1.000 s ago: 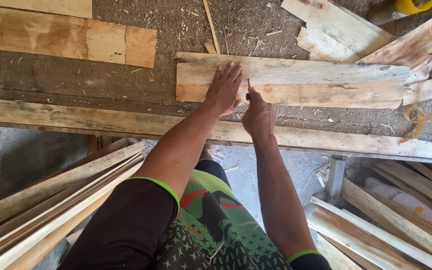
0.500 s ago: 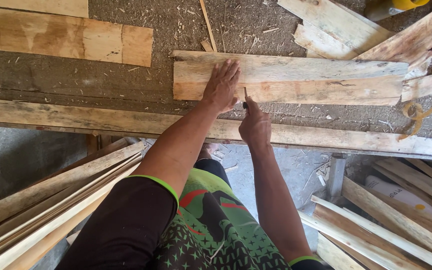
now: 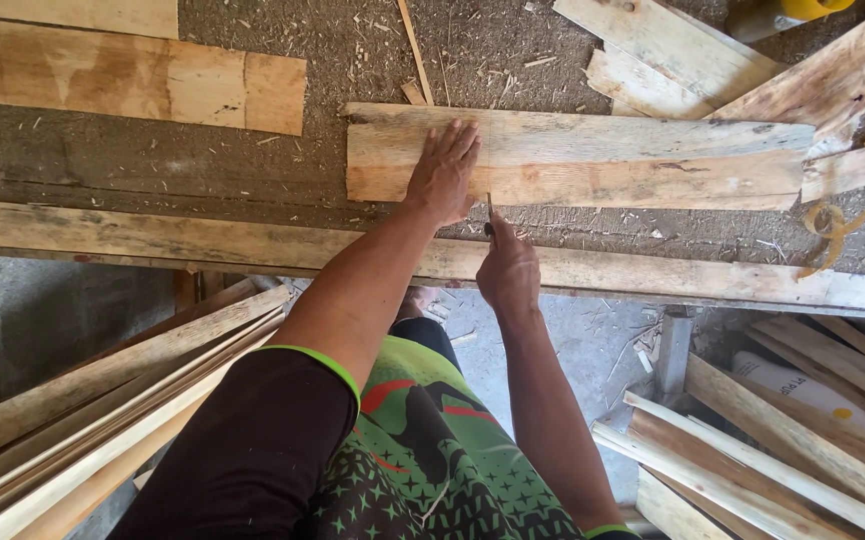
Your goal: Fitting and cutting thin wood panels to lay inside a larger wooden frame on a workbench.
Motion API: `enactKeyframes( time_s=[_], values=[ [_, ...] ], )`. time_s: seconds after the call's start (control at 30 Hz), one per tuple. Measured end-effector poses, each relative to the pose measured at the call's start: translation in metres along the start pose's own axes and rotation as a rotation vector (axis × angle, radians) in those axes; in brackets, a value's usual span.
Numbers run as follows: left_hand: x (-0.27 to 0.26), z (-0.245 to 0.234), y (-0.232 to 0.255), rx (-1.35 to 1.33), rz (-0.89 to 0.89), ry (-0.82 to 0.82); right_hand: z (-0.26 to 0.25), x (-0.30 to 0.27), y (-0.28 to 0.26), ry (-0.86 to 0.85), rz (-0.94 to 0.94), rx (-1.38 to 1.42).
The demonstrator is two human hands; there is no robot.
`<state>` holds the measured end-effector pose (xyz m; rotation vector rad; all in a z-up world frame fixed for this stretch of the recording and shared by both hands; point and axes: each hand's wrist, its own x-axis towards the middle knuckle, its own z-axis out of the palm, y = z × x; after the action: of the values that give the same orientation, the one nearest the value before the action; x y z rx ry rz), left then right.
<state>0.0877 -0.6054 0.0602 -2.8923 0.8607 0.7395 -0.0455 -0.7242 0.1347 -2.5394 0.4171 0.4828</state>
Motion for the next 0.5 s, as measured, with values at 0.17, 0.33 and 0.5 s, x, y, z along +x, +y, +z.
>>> enactKeyframes(
  time_s=[0.17,0.33,0.5],
  values=[
    [-0.002,-0.009,0.001,0.008,-0.006,-0.019,0.011,-0.009,0.013,0.062,-0.075,0.004],
    [0.004,0.005,0.000,-0.014,-0.011,0.023,0.010,-0.019,0.015,0.088,-0.133,0.035],
    [0.002,-0.001,0.004,0.007,-0.021,0.007,-0.007,-0.008,0.013,0.014,-0.096,0.065]
  ],
)
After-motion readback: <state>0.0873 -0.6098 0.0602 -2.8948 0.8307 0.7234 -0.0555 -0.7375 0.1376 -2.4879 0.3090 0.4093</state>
